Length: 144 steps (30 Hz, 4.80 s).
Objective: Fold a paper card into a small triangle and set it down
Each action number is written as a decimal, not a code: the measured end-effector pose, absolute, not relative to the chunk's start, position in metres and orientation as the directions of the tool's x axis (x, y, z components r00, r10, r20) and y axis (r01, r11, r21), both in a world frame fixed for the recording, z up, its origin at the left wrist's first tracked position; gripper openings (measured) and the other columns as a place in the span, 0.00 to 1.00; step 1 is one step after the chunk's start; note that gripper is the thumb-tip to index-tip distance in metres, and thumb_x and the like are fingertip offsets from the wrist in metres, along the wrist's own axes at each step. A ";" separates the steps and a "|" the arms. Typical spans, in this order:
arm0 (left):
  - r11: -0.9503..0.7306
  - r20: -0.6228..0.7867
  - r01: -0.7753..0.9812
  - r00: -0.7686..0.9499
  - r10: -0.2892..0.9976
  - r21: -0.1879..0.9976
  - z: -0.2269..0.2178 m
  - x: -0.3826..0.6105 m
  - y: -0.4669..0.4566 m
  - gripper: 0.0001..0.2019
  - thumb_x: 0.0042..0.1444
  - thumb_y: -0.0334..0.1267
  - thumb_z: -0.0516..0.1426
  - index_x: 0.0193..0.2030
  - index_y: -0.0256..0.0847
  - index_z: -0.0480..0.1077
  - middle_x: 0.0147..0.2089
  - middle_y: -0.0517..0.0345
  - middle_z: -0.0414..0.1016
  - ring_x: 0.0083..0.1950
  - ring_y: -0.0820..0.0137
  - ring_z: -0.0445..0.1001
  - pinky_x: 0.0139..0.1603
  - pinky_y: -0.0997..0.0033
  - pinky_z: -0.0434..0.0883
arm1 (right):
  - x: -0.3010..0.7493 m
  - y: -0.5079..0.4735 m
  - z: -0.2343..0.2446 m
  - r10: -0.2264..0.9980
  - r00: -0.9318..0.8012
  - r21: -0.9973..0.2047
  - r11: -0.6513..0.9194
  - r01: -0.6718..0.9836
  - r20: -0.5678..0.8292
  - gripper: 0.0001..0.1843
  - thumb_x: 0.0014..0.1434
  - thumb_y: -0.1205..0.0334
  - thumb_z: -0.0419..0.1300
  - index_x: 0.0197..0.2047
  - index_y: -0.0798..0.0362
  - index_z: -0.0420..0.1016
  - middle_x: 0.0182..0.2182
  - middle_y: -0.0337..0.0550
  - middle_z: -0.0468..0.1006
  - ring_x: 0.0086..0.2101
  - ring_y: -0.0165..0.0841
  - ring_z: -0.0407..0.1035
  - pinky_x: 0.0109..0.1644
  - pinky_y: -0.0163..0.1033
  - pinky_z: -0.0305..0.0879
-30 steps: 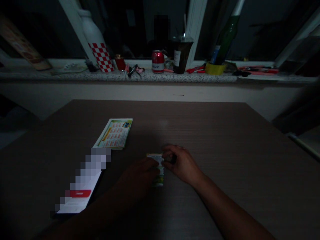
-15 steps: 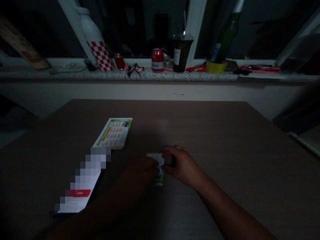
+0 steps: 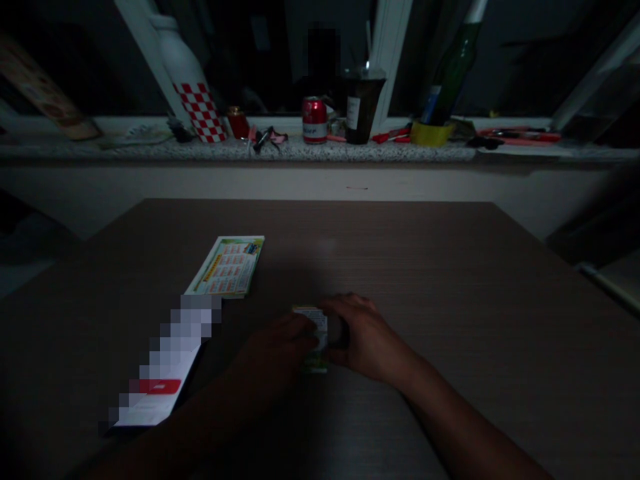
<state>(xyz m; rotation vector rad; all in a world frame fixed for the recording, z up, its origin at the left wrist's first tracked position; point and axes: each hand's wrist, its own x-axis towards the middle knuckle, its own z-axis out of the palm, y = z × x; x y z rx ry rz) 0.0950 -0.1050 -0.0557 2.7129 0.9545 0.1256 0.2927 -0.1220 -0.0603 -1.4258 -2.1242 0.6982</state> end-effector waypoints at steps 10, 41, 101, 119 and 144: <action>-0.764 0.001 0.581 0.796 0.605 0.280 -0.057 0.095 -0.104 0.10 0.61 0.27 0.51 0.43 0.38 0.73 0.46 0.52 0.75 0.45 0.64 0.73 0.47 0.62 0.71 | 0.296 -0.124 -0.060 0.919 -0.383 -0.645 0.351 0.679 0.096 0.44 0.38 0.66 0.74 0.59 0.44 0.66 0.51 0.44 0.74 0.51 0.43 0.66 0.56 0.50 0.59; -0.739 0.019 0.570 0.787 0.617 0.360 -0.049 0.089 -0.106 0.15 0.55 0.45 0.61 0.45 0.39 0.73 0.53 0.50 0.71 0.55 0.58 0.67 0.54 0.56 0.69 | 0.299 -0.119 -0.075 0.931 -0.315 -0.490 0.364 0.792 0.183 0.16 0.62 0.66 0.55 0.53 0.48 0.72 0.55 0.49 0.71 0.56 0.44 0.62 0.57 0.55 0.58; -0.865 0.647 0.285 0.577 0.498 0.412 -0.044 0.092 -0.107 0.05 0.52 0.27 0.57 0.36 0.38 0.69 0.36 0.55 0.75 0.37 0.68 0.72 0.37 0.68 0.71 | 0.281 -0.132 -0.045 0.603 -0.397 -0.377 0.771 0.513 0.692 0.11 0.48 0.73 0.62 0.34 0.53 0.67 0.29 0.41 0.74 0.33 0.35 0.67 0.40 0.47 0.64; -0.886 0.651 0.281 0.602 0.462 0.369 -0.040 0.095 -0.107 0.04 0.55 0.28 0.55 0.34 0.39 0.69 0.32 0.56 0.75 0.34 0.70 0.72 0.37 0.68 0.70 | 0.279 -0.131 -0.046 0.599 -0.368 -0.368 0.763 0.531 0.711 0.08 0.48 0.72 0.61 0.31 0.53 0.68 0.25 0.38 0.72 0.30 0.32 0.65 0.37 0.43 0.62; -0.840 0.624 0.383 0.562 0.543 0.385 -0.030 0.072 -0.091 0.03 0.55 0.28 0.57 0.35 0.38 0.71 0.34 0.56 0.76 0.35 0.71 0.75 0.36 0.72 0.72 | 0.321 -0.125 -0.035 0.611 -0.266 -0.346 0.696 0.630 0.745 0.09 0.46 0.74 0.60 0.28 0.51 0.67 0.23 0.38 0.70 0.27 0.34 0.67 0.34 0.44 0.65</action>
